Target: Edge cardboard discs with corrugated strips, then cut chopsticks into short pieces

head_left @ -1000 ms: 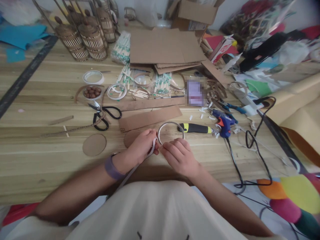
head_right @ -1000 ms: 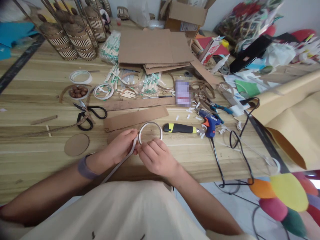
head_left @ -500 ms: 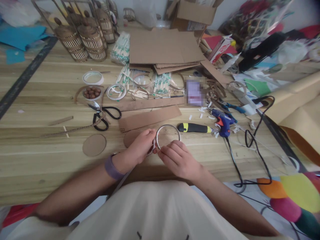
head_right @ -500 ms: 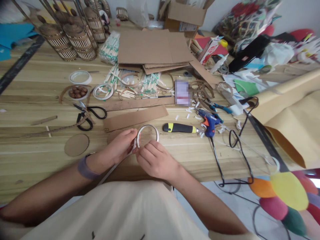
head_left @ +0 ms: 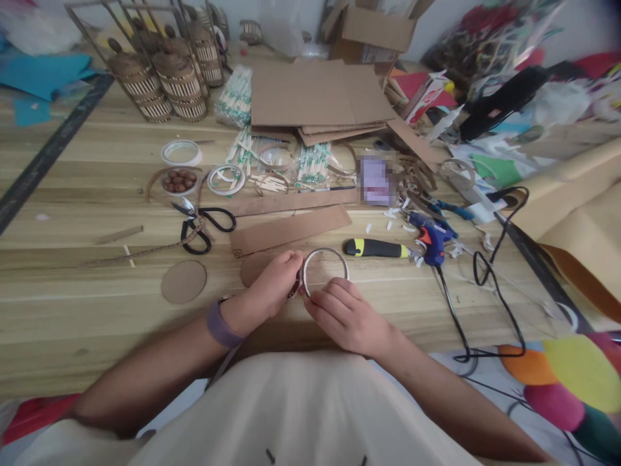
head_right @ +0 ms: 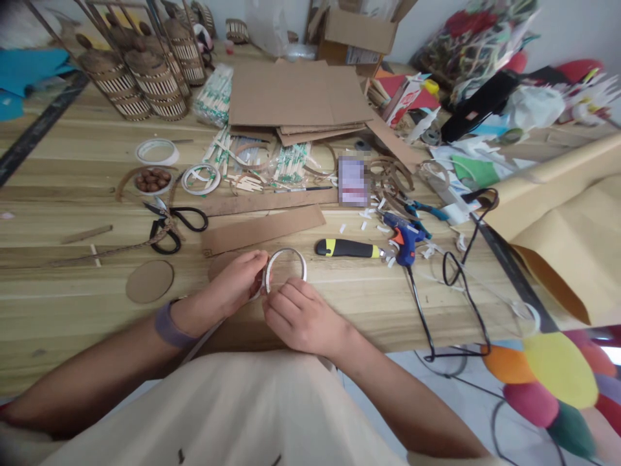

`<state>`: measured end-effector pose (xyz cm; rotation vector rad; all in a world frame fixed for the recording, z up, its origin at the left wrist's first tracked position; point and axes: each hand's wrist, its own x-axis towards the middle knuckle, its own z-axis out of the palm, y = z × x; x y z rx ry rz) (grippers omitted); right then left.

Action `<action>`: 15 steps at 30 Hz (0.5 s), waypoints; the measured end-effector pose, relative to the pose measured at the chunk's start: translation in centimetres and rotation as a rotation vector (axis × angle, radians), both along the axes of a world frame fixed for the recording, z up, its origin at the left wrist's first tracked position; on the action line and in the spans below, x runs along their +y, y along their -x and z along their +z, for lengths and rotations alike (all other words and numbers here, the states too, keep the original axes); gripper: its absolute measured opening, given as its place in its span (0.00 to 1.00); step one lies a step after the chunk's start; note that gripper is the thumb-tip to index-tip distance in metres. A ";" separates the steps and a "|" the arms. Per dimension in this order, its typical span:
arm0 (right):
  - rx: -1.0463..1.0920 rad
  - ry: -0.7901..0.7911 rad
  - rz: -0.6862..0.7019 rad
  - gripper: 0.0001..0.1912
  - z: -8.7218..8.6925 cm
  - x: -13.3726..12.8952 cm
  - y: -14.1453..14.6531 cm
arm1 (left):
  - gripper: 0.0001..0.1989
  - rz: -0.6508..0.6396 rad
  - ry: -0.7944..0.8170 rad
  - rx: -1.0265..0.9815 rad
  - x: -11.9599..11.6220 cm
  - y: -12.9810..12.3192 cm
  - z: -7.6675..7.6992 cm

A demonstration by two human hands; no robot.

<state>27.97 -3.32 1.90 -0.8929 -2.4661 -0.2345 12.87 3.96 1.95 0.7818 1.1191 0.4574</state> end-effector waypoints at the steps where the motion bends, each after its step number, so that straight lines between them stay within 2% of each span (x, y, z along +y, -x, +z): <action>1: -0.002 0.002 -0.003 0.09 0.0 -0.1 -0.2 | 0.12 -0.004 -0.014 -0.006 0.0 0.1 0.1; 4: 0.053 0.033 -0.053 0.08 0.3 -0.2 -1.1 | 0.14 -0.088 -0.010 -0.042 0.1 0.8 0.5; 7: 0.190 0.078 -0.142 0.08 0.9 -0.2 -2.0 | 0.19 -0.272 -0.054 -0.072 0.3 2.0 0.8; 9: 0.255 0.105 -0.192 0.08 1.4 -0.2 -2.5 | 0.19 -0.423 -0.168 -0.048 0.3 2.7 0.9; 11: 0.280 0.121 -0.212 0.07 1.7 -0.1 -2.7 | 0.13 -0.542 -0.317 0.020 0.2 3.2 1.1; 13: 0.277 0.115 -0.219 0.06 1.7 -0.2 -2.7 | 0.10 -0.592 -0.447 0.097 -0.1 3.3 1.2; 15: 0.255 0.079 -0.233 0.06 1.6 -0.3 -2.6 | 0.15 -0.575 -0.523 0.155 -0.6 3.0 1.2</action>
